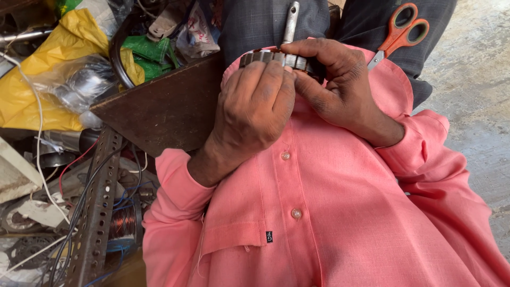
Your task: The person sits on the ground holding a copper-wound motor stator on their lap and uses a yellow-handled screwdriver to work on the windings. They then set the screwdriver aside, press and reposition components around the stator by hand, and finally rest the stator on their leg.
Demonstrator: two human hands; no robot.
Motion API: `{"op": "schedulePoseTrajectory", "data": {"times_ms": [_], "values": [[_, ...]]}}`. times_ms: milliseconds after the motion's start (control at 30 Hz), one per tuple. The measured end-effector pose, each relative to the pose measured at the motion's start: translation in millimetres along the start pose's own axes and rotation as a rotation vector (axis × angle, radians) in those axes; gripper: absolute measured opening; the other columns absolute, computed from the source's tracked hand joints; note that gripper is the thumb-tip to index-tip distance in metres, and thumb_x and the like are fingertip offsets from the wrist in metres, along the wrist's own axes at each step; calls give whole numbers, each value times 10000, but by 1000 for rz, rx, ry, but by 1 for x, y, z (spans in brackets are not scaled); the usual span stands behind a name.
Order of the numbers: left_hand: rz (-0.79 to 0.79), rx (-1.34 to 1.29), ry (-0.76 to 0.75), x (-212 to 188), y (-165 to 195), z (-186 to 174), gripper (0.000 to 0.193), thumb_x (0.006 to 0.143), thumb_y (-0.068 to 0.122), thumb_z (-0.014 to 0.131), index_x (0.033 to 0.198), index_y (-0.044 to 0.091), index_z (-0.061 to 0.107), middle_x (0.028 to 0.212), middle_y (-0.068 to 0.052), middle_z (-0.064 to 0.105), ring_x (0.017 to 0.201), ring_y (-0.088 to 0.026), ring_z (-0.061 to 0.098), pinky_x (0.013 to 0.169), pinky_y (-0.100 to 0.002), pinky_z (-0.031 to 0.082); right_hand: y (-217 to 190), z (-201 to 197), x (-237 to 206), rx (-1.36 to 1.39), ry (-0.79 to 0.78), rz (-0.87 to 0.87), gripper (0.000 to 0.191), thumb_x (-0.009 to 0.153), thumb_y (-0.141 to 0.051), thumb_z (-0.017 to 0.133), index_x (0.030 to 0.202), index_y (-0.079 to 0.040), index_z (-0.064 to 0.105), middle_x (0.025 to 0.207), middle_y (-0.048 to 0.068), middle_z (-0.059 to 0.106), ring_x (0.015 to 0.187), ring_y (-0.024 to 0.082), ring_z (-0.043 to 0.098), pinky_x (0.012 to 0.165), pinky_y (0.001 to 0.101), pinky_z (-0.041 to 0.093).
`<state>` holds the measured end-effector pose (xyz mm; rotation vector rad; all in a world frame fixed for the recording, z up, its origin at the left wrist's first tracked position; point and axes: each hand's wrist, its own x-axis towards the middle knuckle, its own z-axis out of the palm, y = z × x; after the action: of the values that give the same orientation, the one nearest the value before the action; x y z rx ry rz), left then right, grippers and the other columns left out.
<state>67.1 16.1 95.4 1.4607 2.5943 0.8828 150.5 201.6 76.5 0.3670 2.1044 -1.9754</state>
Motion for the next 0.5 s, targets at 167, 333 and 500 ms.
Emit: {"op": "schedulePoseTrajectory", "data": {"times_ms": [167,333,500], "values": [[-240,-543,94,-1,-23,-16,394,817,77,784,1147,-97,656,1140,-207,651,1067,-329,654,917,-434,579,0,-3,-3,55,-24,-110,296,1073,-67,745,1337,-22,619,1058,-7,653,856,0,561,741,145,459],[-342,-833,52,-13,-32,4,318,968,58,850,1247,41,697,1223,-105,692,1032,-179,734,871,-277,643,2,4,-3,23,-9,-114,302,1072,-72,751,1345,-25,631,987,-2,668,802,7,556,706,144,455],[-356,-858,157,-21,-27,18,229,967,29,826,1158,37,700,1165,-94,689,970,-158,739,819,-254,646,2,7,-5,-30,29,-95,252,1077,-67,729,1315,-23,657,935,-9,686,751,7,574,661,150,458]]}}
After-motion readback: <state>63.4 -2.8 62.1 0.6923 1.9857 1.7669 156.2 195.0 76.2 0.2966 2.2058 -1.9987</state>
